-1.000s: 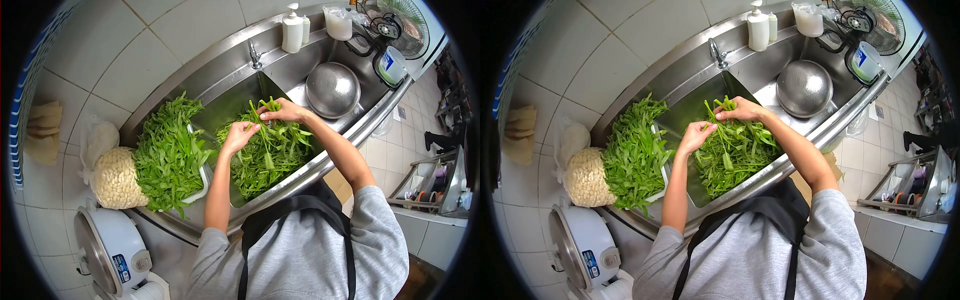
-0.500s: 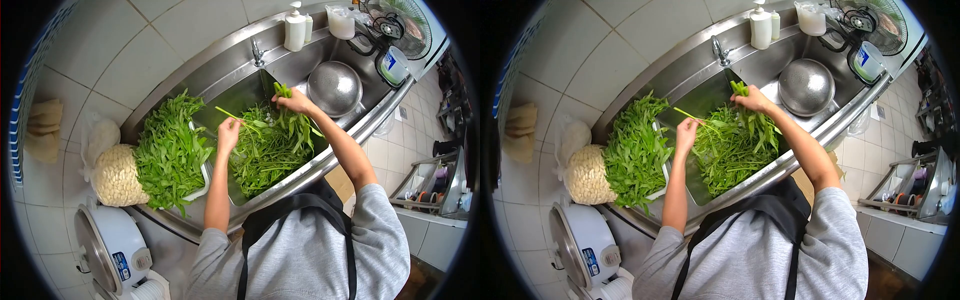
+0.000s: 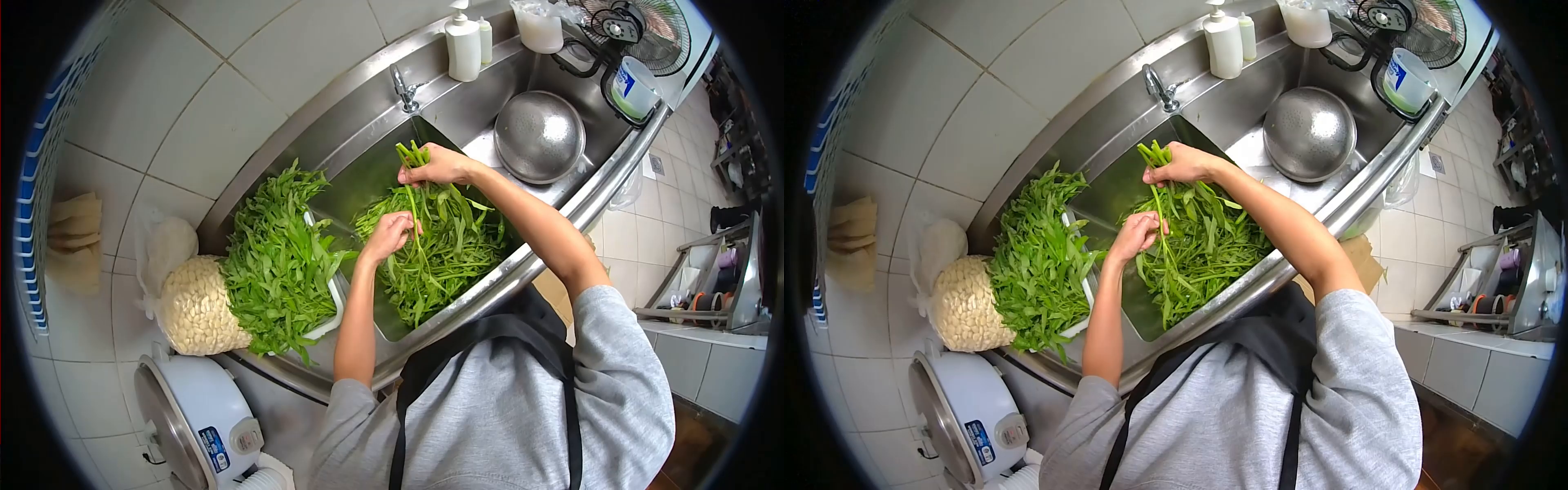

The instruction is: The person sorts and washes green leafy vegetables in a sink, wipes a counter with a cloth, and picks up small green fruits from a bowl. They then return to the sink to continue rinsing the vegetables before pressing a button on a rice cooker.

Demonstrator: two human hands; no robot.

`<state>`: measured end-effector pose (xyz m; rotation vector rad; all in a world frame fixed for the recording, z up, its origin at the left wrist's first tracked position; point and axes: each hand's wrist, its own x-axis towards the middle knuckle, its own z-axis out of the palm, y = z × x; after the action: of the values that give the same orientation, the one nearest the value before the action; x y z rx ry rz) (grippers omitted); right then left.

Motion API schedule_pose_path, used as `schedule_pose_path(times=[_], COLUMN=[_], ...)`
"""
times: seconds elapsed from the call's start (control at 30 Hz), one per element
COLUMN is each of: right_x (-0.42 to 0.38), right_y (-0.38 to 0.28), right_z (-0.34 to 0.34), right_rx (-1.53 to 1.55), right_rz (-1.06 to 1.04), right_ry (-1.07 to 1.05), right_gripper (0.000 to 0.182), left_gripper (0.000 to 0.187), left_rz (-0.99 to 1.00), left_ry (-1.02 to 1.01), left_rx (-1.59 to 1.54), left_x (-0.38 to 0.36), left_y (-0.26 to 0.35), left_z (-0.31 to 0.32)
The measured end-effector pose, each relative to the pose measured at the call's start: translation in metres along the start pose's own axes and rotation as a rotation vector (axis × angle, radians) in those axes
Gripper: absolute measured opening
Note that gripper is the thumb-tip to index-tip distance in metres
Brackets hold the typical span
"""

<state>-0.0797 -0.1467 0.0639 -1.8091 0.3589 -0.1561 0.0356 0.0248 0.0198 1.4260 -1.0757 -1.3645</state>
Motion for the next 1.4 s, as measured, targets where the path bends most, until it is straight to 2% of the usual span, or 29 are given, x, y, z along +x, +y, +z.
schedule_pose_path(times=[0.17,0.27,0.4,0.47,0.57,0.6,0.67,0.7,0.77,0.83,0.9,0.97,1.03,1.07,1.1,1.17,1.23,1.3,1.33,1.37,1.4], right_x=[-0.002,-0.003,-0.002,-0.002,-0.008,-0.01,-0.013,-0.01,-0.021,-0.037,-0.049,-0.052,-0.052,-0.055,-0.058,-0.059,-0.06,-0.06,-0.06,-0.06,-0.062], right_y=[0.001,0.001,0.008,0.015,0.016,0.019,0.024,0.041,0.041,0.044,0.046,0.055,0.071,0.072,0.069,0.063,0.059,0.054,0.052,0.05,0.048], right_z=[-0.004,-0.003,-0.005,-0.004,0.001,0.004,0.014,0.022,0.024,0.02,0.013,0.004,-0.005,-0.007,-0.008,-0.007,-0.005,-0.001,0.001,0.003,0.004], right_rx=[-0.056,-0.049,-0.062,-0.068,-0.103,-0.174,-0.357,-0.343,-0.262,-0.169,-0.004,0.163,0.261,0.306,0.35,0.358,0.343,0.306,0.296,0.288,0.288], right_rz=[0.086,0.126,0.119,0.106,0.11,0.084,0.021,-0.063,0.021,0.102,0.258,0.362,0.387,0.334,0.281,0.329,0.294,0.275,0.228,0.183,0.185], right_ry=[-0.009,-0.005,-0.01,-0.04,-0.062,-0.003,0.101,0.171,0.152,0.07,0.028,0.026,0.028,0.058,0.089,0.152,0.22,0.239,0.25,0.261,0.267], right_gripper=[0.025,0.027,0.026,0.025,0.028,0.029,0.031,0.03,0.031,0.032,0.034,0.037,0.037,0.035,0.034,0.029,0.026,0.026,0.026,0.028,0.028], left_gripper=[0.024,0.013,0.012,0.013,0.017,0.017,0.021,0.021,0.023,0.028,0.038,0.045,0.046,0.05,0.049,0.042,0.034,0.031,0.03,0.03,0.03], left_rz=[-0.016,0.092,0.103,0.235,0.206,0.206,0.043,0.046,-0.031,-0.078,-0.162,-0.128,-0.159,-0.136,0.148,0.083,0.105,0.378,0.213,0.217,0.136], left_ry=[0.109,0.139,0.18,0.192,0.268,0.266,0.499,0.502,0.681,0.682,0.652,0.633,0.666,0.752,0.953,0.552,0.443,0.456,0.461,0.454,0.457], left_rx=[0.034,0.091,0.193,0.13,0.082,0.083,0.001,0.001,-0.035,0.037,-0.158,-0.161,-0.081,0.084,0.433,0.333,0.307,0.237,0.387,0.387,0.483], left_x=[-0.002,0.004,0.01,0.015,0.013,0.015,0.022,0.022,0.016,0.007,0.0,-0.003,-0.002,0.001,0.01,0.011,0.018,0.032,0.027,0.026,0.028], left_y=[0.008,0.009,0.004,-0.009,-0.012,-0.017,-0.028,-0.032,-0.043,-0.06,-0.074,-0.076,-0.064,-0.058,-0.052,-0.039,-0.017,-0.015,0.002,0.013,0.018], left_z=[0.002,0.006,0.002,0.0,0.0,0.0,0.001,0.0,-0.001,-0.01,-0.016,-0.017,-0.01,0.001,0.015,0.018,0.032,0.046,0.05,0.052,0.052])
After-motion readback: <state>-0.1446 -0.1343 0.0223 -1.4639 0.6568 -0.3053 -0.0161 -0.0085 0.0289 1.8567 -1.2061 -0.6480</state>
